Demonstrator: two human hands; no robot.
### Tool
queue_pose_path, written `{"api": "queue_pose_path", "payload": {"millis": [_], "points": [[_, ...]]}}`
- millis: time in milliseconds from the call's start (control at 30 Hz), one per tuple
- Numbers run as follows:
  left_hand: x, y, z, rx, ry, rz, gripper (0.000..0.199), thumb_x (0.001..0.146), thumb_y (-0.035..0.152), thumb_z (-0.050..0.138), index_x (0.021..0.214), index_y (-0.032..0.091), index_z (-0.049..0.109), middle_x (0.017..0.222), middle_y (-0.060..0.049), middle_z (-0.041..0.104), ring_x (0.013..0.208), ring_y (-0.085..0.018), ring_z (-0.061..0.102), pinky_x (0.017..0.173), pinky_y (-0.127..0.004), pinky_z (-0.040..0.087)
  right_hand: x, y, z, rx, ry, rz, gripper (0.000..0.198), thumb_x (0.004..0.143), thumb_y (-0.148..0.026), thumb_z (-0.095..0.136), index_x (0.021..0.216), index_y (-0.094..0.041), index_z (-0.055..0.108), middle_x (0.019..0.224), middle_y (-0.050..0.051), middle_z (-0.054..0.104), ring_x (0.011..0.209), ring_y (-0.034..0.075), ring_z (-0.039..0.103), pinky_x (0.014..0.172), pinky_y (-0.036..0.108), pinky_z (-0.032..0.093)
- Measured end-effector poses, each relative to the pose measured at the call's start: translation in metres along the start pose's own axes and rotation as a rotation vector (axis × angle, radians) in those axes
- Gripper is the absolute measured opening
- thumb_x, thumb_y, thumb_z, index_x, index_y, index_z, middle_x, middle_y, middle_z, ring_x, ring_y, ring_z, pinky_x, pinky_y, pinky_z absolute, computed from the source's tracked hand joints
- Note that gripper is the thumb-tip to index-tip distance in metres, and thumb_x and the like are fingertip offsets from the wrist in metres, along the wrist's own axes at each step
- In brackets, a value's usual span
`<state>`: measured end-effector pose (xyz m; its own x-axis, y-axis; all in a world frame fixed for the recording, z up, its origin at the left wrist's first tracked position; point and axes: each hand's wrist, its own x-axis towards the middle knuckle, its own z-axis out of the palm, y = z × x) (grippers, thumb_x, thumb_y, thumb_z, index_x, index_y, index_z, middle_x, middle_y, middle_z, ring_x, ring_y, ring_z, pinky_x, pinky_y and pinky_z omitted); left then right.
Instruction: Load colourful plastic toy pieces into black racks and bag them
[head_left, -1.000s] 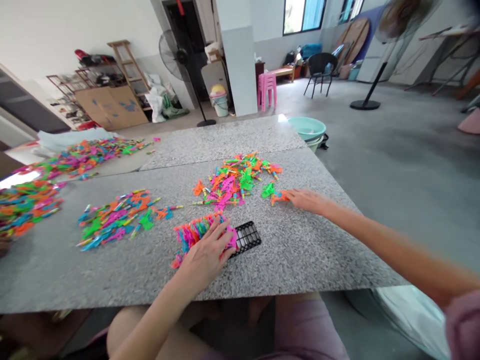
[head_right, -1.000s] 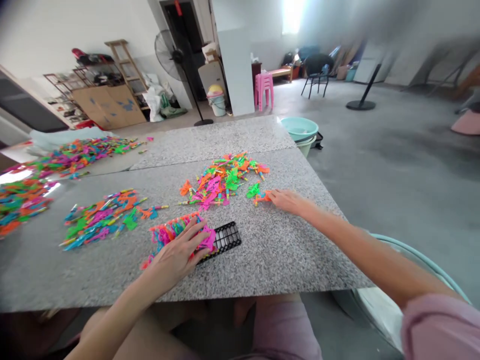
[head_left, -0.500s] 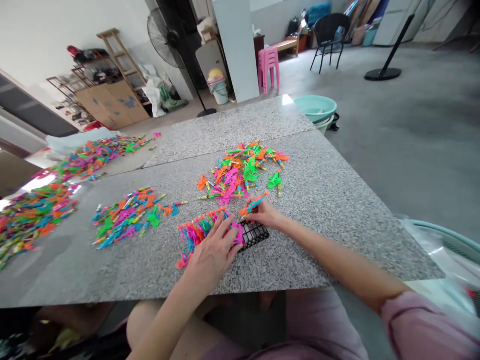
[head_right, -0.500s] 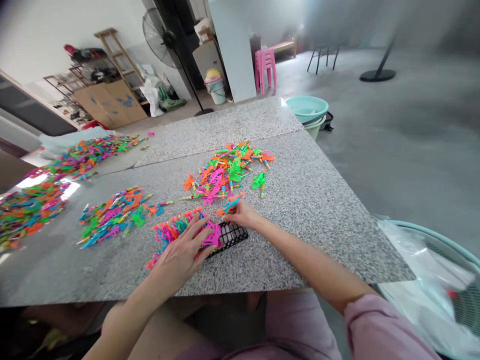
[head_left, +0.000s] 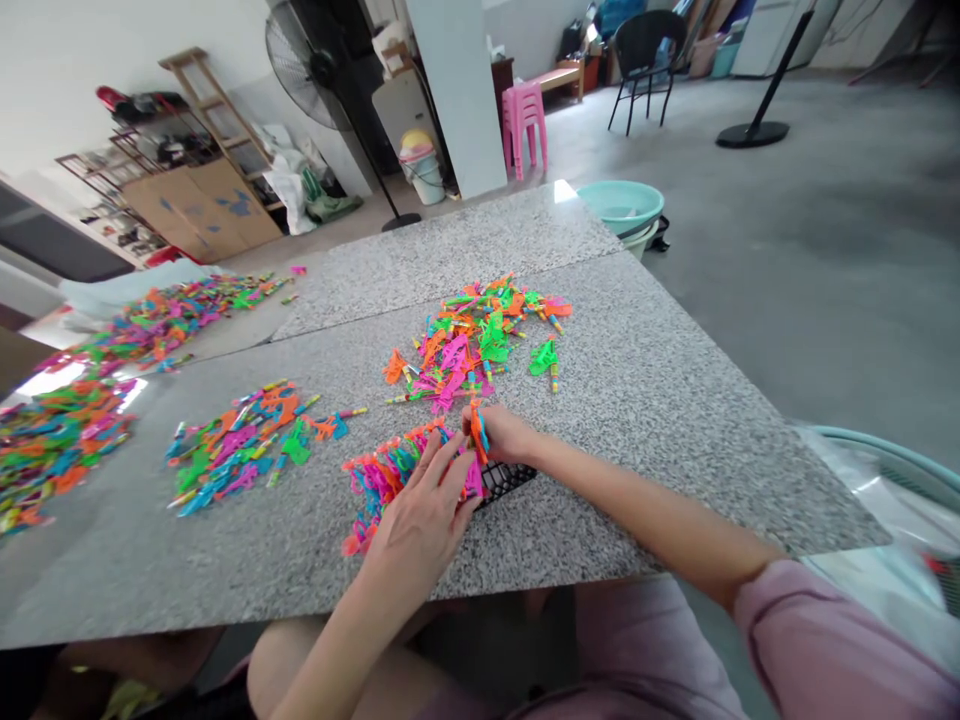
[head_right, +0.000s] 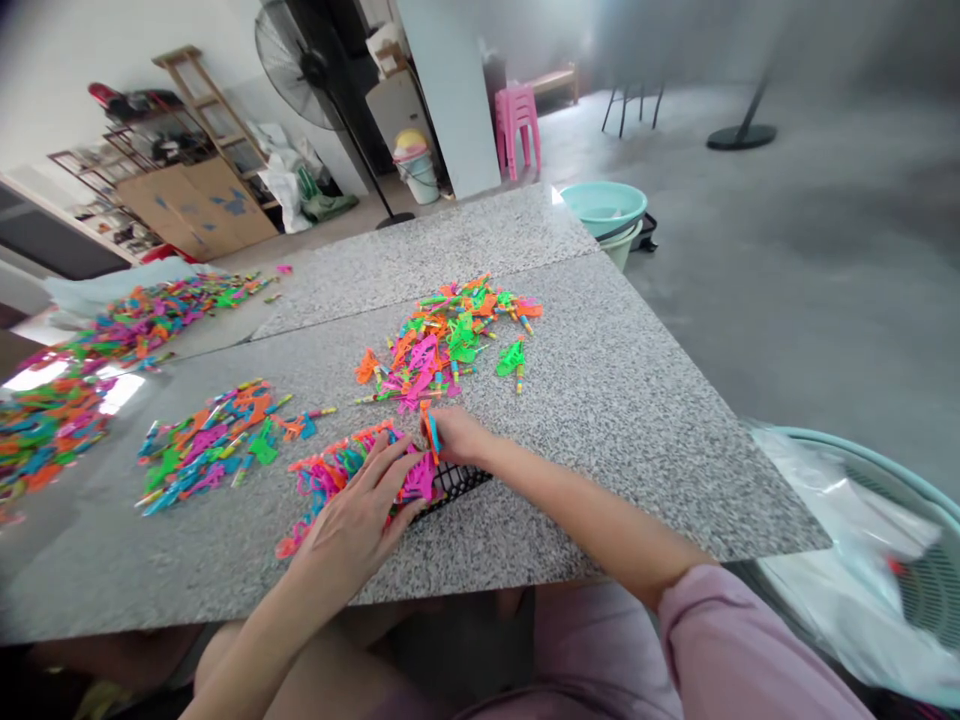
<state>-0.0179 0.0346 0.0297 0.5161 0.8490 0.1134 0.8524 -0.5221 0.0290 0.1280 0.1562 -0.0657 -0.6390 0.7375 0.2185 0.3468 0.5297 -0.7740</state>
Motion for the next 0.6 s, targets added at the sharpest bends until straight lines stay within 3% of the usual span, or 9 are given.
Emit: {"api": "queue_pose_path", "payload": {"millis": [167, 333, 400, 467, 533, 600], "points": [[0.003, 0.004, 0.003, -0.053, 0.063, -0.068, 0.057, 0.095, 0.030, 0.051, 0.149, 0.024, 0.031, 0.147, -0.010, 0.047, 0.143, -0.031, 0.035, 0.107, -0.048, 0.046, 0.005, -0.010, -0.003, -0.209, -0.068, 0.009, 0.018, 0.082, -0.018, 0.058, 0.099, -0.015, 0.067, 0.089, 0.008, 0.072, 0.081, 0.022, 0.066, 0.068, 0.025, 0.044], [0.008, 0.004, 0.003, -0.002, 0.045, -0.049, 0.048, 0.091, 0.034, 0.059, 0.137, 0.025, 0.051, 0.139, -0.011, 0.052, 0.137, -0.034, 0.042, 0.102, -0.049, 0.050, 0.007, -0.012, 0.008, -0.247, -0.066, 0.060, 0.017, 0.084, -0.020, 0.058, 0.098, -0.017, 0.068, 0.087, 0.006, 0.072, 0.080, 0.022, 0.066, 0.068, 0.025, 0.045], [0.009, 0.004, 0.004, 0.025, 0.071, -0.062, 0.042, 0.092, 0.035, 0.059, 0.132, 0.023, 0.056, 0.135, -0.011, 0.055, 0.133, -0.034, 0.048, 0.099, -0.048, 0.053, 0.004, -0.010, 0.006, -0.202, -0.095, -0.003, 0.017, 0.080, -0.019, 0.064, 0.097, -0.018, 0.068, 0.090, 0.005, 0.072, 0.085, 0.022, 0.066, 0.072, 0.025, 0.047], [0.009, 0.004, 0.007, 0.046, 0.097, -0.072, 0.037, 0.093, 0.034, 0.056, 0.128, 0.022, 0.058, 0.133, -0.011, 0.057, 0.131, -0.033, 0.050, 0.098, -0.047, 0.053, -0.003, -0.004, -0.007, -0.168, -0.032, -0.050, 0.025, 0.076, -0.018, 0.070, 0.102, -0.018, 0.067, 0.102, 0.005, 0.071, 0.097, 0.022, 0.065, 0.082, 0.026, 0.047], [0.008, 0.004, 0.010, 0.069, 0.119, -0.068, 0.034, 0.093, 0.034, 0.056, 0.125, 0.022, 0.059, 0.133, -0.011, 0.057, 0.133, -0.033, 0.048, 0.100, -0.047, 0.052, -0.011, 0.004, -0.032, -0.219, 0.165, 0.122, 0.030, 0.080, -0.023, 0.070, 0.109, -0.017, 0.065, 0.115, 0.009, 0.067, 0.109, 0.023, 0.061, 0.091, 0.028, 0.046], [0.007, 0.005, 0.010, 0.091, 0.123, -0.065, 0.033, 0.093, 0.034, 0.057, 0.123, 0.021, 0.060, 0.132, -0.011, 0.057, 0.135, -0.034, 0.045, 0.101, -0.048, 0.051, -0.019, 0.016, -0.062, -0.325, 0.348, 0.483, 0.034, 0.086, -0.028, 0.065, 0.117, -0.013, 0.062, 0.121, 0.017, 0.063, 0.112, 0.027, 0.059, 0.092, 0.034, 0.046]]}}
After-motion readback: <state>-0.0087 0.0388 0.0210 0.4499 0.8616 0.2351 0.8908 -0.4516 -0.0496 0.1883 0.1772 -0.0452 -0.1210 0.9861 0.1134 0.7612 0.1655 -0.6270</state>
